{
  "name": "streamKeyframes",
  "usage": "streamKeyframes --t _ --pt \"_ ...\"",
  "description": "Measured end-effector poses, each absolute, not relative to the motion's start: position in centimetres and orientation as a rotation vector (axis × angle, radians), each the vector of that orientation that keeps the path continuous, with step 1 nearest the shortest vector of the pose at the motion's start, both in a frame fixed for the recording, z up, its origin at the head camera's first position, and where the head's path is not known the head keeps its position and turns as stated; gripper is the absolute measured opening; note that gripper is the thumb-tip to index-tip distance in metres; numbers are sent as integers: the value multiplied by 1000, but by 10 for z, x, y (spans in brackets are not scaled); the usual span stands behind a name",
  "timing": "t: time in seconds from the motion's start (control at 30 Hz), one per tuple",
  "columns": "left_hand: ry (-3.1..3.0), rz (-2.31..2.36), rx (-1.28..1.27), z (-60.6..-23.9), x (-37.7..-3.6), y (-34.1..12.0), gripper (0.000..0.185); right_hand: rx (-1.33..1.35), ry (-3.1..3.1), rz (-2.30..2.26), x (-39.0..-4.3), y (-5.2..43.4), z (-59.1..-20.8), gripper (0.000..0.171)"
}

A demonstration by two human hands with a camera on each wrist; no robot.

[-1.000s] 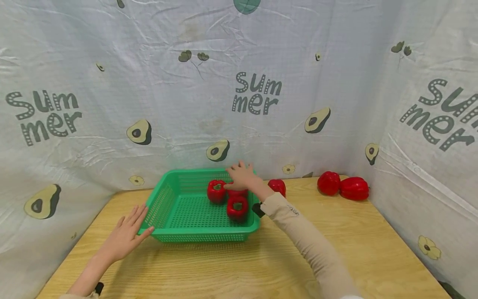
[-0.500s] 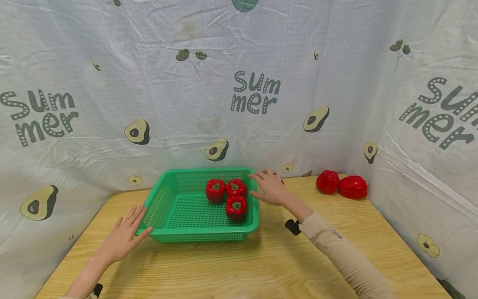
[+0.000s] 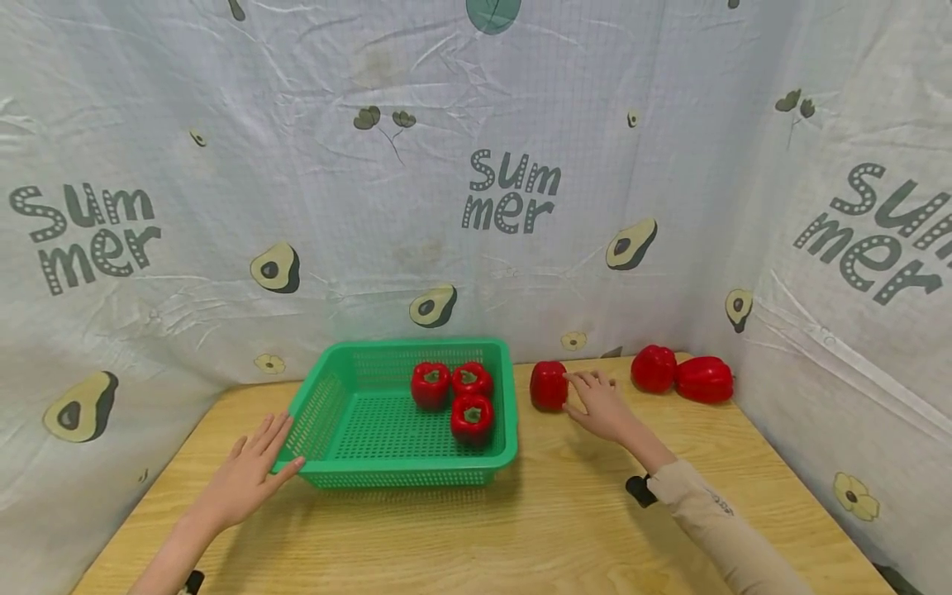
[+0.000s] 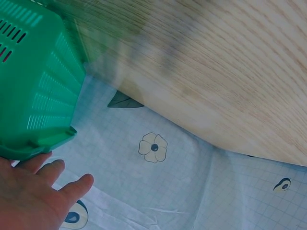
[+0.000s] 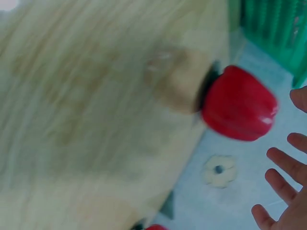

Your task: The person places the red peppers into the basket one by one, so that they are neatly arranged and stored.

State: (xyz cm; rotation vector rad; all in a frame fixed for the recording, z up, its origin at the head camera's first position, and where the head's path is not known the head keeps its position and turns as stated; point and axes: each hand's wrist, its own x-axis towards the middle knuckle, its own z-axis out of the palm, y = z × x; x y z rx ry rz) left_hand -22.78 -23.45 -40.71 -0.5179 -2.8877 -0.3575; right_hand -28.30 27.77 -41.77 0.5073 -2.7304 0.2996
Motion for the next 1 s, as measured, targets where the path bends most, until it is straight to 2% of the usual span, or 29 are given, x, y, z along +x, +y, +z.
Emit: streamKeyframes --t 0.2,0.67,1.0 --pt "-2891 -371 -511 -407 -228 -234 74 415 -2771 323 -290 292 -429 56" --pt "-2882 -367 -503 -409 -227 -235 73 255 -2933 549 -323 283 -447 87" --pt "-2876 -374 -500 -409 -225 -235 73 185 -2952 625 -342 269 -452 85"
